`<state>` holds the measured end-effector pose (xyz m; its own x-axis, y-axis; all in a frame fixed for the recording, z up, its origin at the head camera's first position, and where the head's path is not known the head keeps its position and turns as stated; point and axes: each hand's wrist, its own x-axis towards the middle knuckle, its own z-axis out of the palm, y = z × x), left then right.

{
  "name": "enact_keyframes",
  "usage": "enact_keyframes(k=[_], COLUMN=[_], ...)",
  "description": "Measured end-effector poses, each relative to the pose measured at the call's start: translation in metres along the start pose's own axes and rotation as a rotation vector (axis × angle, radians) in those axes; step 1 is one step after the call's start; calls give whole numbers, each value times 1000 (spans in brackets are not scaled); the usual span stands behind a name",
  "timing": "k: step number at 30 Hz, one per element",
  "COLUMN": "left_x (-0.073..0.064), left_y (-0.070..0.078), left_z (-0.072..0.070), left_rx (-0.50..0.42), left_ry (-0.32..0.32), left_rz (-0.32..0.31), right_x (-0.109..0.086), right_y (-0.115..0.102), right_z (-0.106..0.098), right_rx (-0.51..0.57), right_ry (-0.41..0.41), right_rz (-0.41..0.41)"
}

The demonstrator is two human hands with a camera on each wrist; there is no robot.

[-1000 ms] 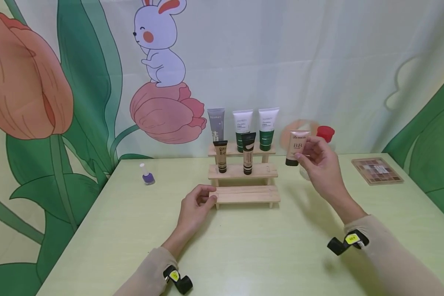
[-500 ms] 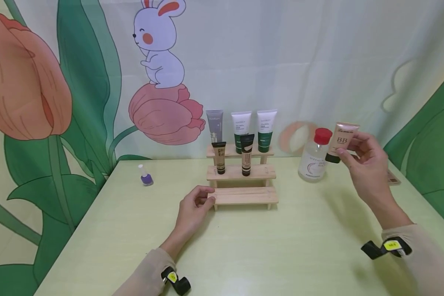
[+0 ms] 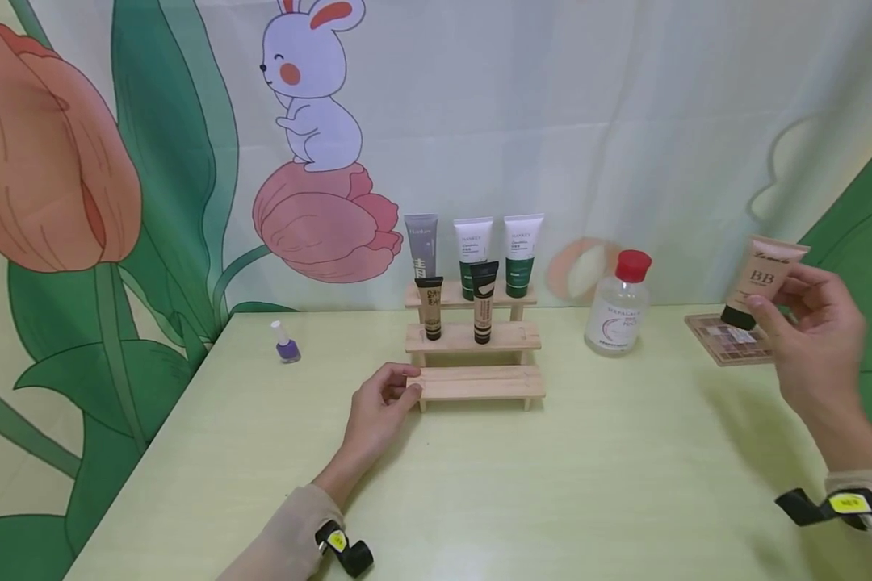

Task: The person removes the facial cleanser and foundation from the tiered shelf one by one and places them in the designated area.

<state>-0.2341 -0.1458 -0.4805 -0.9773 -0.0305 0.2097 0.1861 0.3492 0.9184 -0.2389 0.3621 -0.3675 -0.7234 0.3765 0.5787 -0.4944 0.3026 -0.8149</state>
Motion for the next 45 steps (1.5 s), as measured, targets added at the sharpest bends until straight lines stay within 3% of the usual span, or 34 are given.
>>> enact_keyframes(k=[5, 10, 18, 34, 45], left_x=[1, 2, -1, 0, 1], left_y=[0, 1, -3, -1, 0], left_z=[-2, -2, -2, -1, 1], left_rx=[1, -5, 0, -9, -19], left_ry=[5, 5, 6, 4, 3], left_rz=[-1, 0, -12, -23, -15], right_x=[-5, -13, -29, -60, -72], right_y=[5, 12, 30, 74, 92], right_z=[-15, -28, -53, -76, -76], right_rx=[-187, -232, -270, -299, -524], right_ry=[27, 34, 16, -15, -160], right_rz=[24, 52, 218, 287, 263])
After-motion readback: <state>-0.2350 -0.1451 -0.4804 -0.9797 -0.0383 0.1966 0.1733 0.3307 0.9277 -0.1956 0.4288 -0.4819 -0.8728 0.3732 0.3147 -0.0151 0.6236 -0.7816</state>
